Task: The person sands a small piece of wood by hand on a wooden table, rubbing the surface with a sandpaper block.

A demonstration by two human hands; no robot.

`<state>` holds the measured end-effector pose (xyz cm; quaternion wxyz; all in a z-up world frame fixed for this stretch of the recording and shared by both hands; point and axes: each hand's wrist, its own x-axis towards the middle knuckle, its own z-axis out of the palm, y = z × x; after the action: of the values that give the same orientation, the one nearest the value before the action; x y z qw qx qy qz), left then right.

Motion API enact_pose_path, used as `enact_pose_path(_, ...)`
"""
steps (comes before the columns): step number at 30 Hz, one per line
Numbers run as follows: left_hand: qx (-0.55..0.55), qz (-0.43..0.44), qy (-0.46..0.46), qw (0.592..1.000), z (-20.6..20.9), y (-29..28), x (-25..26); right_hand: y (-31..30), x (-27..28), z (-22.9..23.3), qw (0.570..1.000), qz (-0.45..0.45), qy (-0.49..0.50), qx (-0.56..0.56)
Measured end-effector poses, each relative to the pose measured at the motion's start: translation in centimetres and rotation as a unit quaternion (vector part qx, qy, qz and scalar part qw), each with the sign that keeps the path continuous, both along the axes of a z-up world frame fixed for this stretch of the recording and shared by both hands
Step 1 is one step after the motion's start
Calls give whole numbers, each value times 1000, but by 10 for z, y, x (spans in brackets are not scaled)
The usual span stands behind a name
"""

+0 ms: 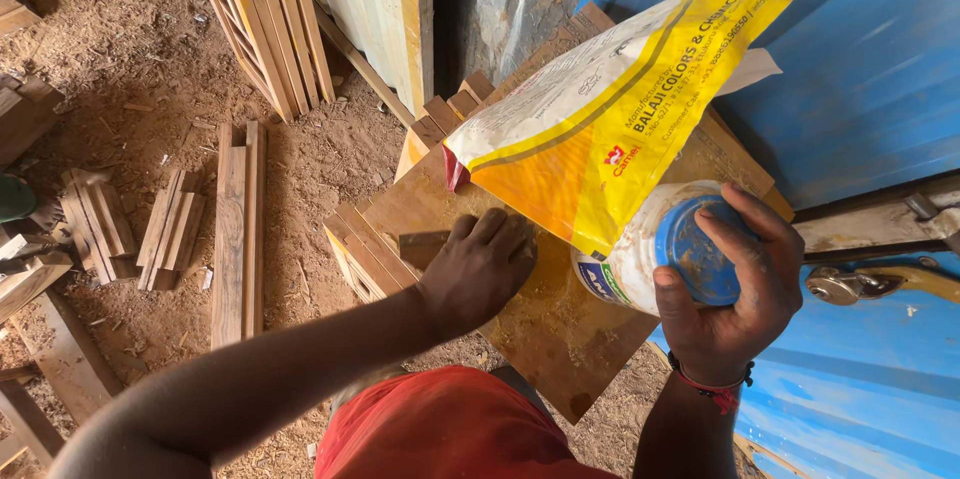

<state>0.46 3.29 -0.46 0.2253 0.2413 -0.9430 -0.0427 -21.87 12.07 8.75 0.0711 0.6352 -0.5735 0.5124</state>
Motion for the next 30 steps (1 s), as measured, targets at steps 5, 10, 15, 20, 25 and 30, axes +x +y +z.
enact_pose_path(5, 21, 20, 25, 999, 3, 7, -3, -2, -2, 0, 1000, 0, 1, 5)
enact_pose_path(10, 54, -30, -5, 998, 1, -7, 1, -3, -6, -3, 1000, 5, 3, 8)
enact_pose_path(15, 91, -90, -14, 992, -5, -27, 1, -4, -11, -5, 1000, 11, 4, 11)
enact_pose_path(20, 80, -132, -8, 988, -14, -37, -2, -5, -12, -5, 1000, 11, -1, 12)
enact_pose_path(25, 70, -106, 4, 992, -7, -28, -1, -7, -9, 0, 1000, 4, -1, 17)
enact_pose_path(30, 58, -82, -3, 995, -3, -21, -1, -8, 0, 0, 1000, -17, -3, 11)
